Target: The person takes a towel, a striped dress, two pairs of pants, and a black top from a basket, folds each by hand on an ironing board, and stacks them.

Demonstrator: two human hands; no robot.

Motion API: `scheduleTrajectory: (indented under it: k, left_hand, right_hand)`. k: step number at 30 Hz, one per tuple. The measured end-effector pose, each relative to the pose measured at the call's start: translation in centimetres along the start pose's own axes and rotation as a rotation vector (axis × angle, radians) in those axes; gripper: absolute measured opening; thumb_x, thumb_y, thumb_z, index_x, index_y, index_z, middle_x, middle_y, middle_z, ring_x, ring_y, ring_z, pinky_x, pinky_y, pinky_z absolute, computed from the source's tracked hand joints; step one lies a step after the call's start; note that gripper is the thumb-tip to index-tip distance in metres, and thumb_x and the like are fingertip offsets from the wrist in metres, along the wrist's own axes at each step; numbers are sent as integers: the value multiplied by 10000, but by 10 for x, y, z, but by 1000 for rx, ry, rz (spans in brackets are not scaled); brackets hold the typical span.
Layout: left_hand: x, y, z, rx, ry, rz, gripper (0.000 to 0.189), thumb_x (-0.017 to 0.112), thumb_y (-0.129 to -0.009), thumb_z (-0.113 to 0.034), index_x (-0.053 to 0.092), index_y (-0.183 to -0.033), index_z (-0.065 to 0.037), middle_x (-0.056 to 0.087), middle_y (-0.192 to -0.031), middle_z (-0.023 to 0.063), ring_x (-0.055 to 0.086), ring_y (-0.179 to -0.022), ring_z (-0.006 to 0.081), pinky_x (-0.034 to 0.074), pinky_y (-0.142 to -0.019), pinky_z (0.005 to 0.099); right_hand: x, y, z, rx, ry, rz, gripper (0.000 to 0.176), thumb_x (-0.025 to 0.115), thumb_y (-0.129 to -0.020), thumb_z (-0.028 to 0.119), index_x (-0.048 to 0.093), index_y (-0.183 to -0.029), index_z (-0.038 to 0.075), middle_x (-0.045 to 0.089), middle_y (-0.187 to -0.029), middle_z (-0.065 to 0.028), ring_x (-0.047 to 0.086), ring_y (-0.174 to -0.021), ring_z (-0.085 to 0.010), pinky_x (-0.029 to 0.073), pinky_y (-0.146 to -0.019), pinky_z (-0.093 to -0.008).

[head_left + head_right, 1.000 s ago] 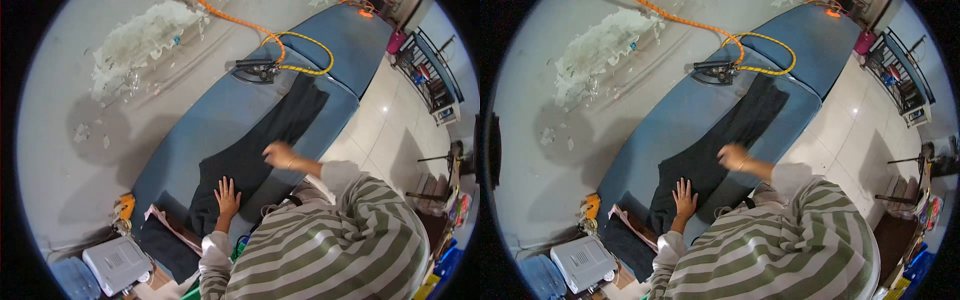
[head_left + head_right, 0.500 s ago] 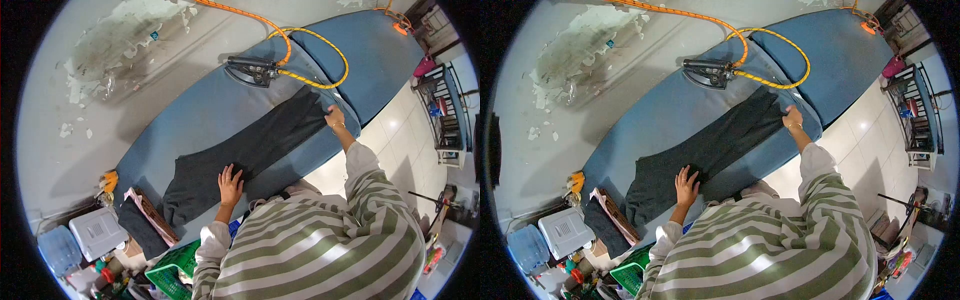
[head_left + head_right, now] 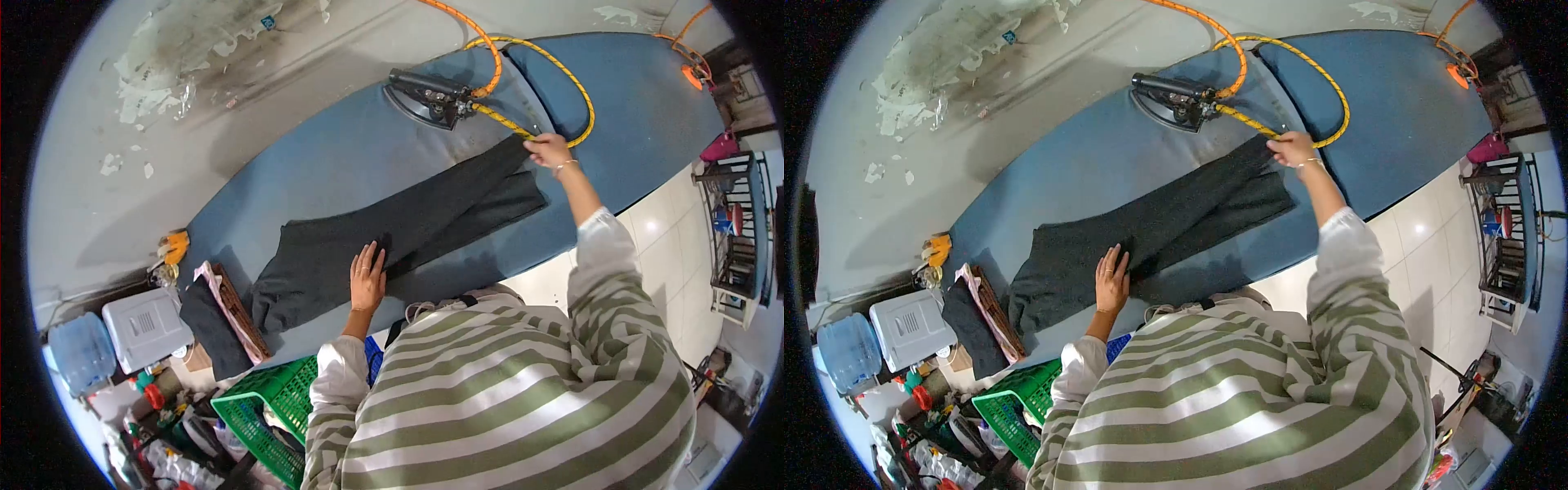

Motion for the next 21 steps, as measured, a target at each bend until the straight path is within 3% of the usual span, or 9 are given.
scheduleTrajectory:
  k: [2, 5, 8, 9, 12, 15, 18, 20, 21]
  left_hand:
    - [-13, 3, -5, 14, 14, 0, 570, 563, -747, 2, 457, -1297, -105, 311, -1426, 95, 299, -1315, 290, 240, -1068, 461]
    - [-10, 16, -6, 28, -1, 63, 578, 554, -762, -1, 445, -1313, -139, 288, -1439, 100, 259, -1337, 281, 214, -1078, 470]
    - [8, 24, -9, -2, -41, 151, 554, 580, -798, -78, 442, -1319, -208, 213, -1472, 92, 197, -1358, 288, 175, -1079, 505]
    - [10, 24, -11, -8, -59, 161, 549, 584, -805, -97, 440, -1320, -221, 195, -1478, 90, 185, -1361, 292, 167, -1079, 513]
    - [16, 23, -13, -21, -90, 204, 521, 579, -836, -188, 423, -1329, -252, 152, -1490, 90, 162, -1366, 304, 141, -1070, 548]
    - [12, 21, -16, -3, -107, 225, 510, 569, -845, -265, 419, -1332, -246, 174, -1484, 95, 167, -1366, 299, 136, -1065, 556]
    - [7, 20, -17, -27, -40, 196, 509, 556, -851, -308, 409, -1335, -255, 189, -1481, 86, 158, -1369, 279, 149, -1063, 554]
    - [7, 20, -22, -66, -20, 156, 505, 535, -862, -316, 405, -1338, -207, 202, -1475, 91, 165, -1366, 277, 145, -1065, 547]
    - [10, 17, -20, -84, -27, 125, 503, 529, -865, -319, 405, -1338, -197, 204, -1474, 91, 168, -1365, 278, 144, -1066, 546]
  right_hand:
    - [-22, 12, 2, -66, -5, 28, 168, 703, -761, 118, 577, -764, 6, 538, -585, -14, 505, -486, -83, 407, -435, -215]
    - [-40, 19, -45, 35, -37, 57, 192, 688, -729, 53, 570, -875, 15, 570, -673, -51, 550, -566, -133, 451, -510, -266]
    - [-33, 30, -93, -367, 637, -269, 324, 645, -675, -29, 548, -976, 42, 591, -839, -105, 590, -766, -231, 478, -687, -367]
    - [-21, 42, -84, -501, 789, -335, 428, 600, -677, -15, 523, -1085, 85, 534, -1113, -149, 506, -1051, -309, 394, -893, -449]
    - [45, 90, -23, -791, 869, -446, 444, 586, -746, 72, 493, -1178, 111, 453, -1261, -149, 399, -1185, -343, 312, -975, -493]
    - [88, 109, -36, -1020, 1057, -187, 473, 577, -818, 210, 439, -1266, 144, 386, -1343, -112, 342, -1226, -364, 259, -970, -577]
    - [57, 109, -41, -632, 1159, -275, 494, 588, -817, 236, 430, -1266, 105, 405, -1328, -136, 376, -1204, -351, 292, -974, -533]
    - [27, 88, -79, -579, 854, -459, 581, 643, -779, 306, 430, -1255, 51, 475, -1243, -177, 419, -1162, -354, 326, -970, -457]
    - [18, 77, -92, -520, 835, -432, 631, 668, -758, 336, 430, -1249, 20, 501, -1196, -189, 451, -1126, -361, 351, -950, -422]
Point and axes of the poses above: each hand's wrist, its own y-axis away from the middle knuckle, its own x-axis out of the palm, z = x × y, the point moved 3 cm from there along -y, towards the middle knuckle
